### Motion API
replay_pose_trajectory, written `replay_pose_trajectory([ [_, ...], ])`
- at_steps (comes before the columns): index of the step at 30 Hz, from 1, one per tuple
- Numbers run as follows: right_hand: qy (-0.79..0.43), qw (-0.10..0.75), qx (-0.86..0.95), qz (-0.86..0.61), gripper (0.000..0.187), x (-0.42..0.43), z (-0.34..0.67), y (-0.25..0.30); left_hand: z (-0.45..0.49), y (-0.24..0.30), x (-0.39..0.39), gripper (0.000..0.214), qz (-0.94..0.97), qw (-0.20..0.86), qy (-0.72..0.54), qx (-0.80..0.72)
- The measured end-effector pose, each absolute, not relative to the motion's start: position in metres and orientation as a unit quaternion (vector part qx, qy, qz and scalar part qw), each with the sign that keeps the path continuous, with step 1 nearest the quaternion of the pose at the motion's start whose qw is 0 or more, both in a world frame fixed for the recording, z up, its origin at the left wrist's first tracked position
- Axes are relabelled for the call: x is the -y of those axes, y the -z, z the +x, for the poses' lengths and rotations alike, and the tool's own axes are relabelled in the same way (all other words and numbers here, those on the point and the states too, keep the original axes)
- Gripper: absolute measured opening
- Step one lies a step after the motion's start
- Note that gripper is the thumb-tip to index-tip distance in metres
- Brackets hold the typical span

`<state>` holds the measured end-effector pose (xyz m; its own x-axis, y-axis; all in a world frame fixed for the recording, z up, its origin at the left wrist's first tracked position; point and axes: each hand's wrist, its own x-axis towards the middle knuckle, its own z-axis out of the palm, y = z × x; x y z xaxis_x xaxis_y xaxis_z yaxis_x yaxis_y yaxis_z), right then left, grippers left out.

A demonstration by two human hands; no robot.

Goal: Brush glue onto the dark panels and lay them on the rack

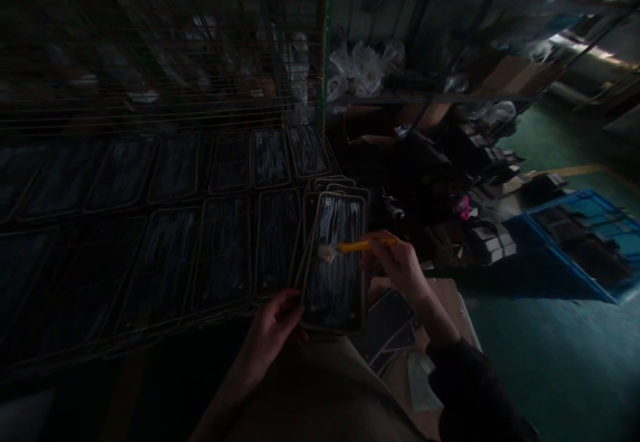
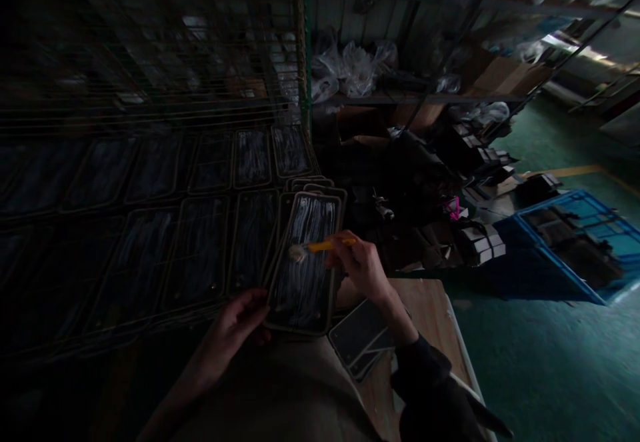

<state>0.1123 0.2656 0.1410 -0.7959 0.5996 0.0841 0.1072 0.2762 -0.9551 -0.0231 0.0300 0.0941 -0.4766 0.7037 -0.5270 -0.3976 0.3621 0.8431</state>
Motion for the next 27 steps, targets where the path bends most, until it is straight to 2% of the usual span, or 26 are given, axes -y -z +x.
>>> replay_pose_trajectory([
  [6,-0.431,0.342,0.79,-0.271,0.028,-0.299,0.088,-0.122,-0.021,-0.098,-0.03,0.041,0.12,0.497,-0.553,-0.657],
  [12,-0.322,0.293,0.863,-0.256,0.026,-0.277,0.119,-0.122,-0.02,-0.097,-0.03,0.042,0.101,0.501,-0.553,-0.657],
  [17,-0.372,0.221,0.86,-0.269,0.022,-0.245,0.154,-0.152,-0.021,-0.102,-0.034,0.043,0.085,0.509,-0.555,-0.652],
  [20,-0.402,0.263,0.825,-0.298,0.023,-0.249,0.152,-0.163,-0.021,-0.106,-0.035,0.043,0.078,0.51,-0.547,-0.659],
  [23,-0.375,0.326,0.818,-0.29,0.023,-0.269,0.132,-0.153,-0.022,-0.106,-0.034,0.045,0.063,0.494,-0.547,-0.673],
  [27,-0.302,0.321,0.869,-0.226,0.024,-0.296,0.105,-0.125,-0.023,-0.103,-0.032,0.046,0.09,0.49,-0.546,-0.674],
])
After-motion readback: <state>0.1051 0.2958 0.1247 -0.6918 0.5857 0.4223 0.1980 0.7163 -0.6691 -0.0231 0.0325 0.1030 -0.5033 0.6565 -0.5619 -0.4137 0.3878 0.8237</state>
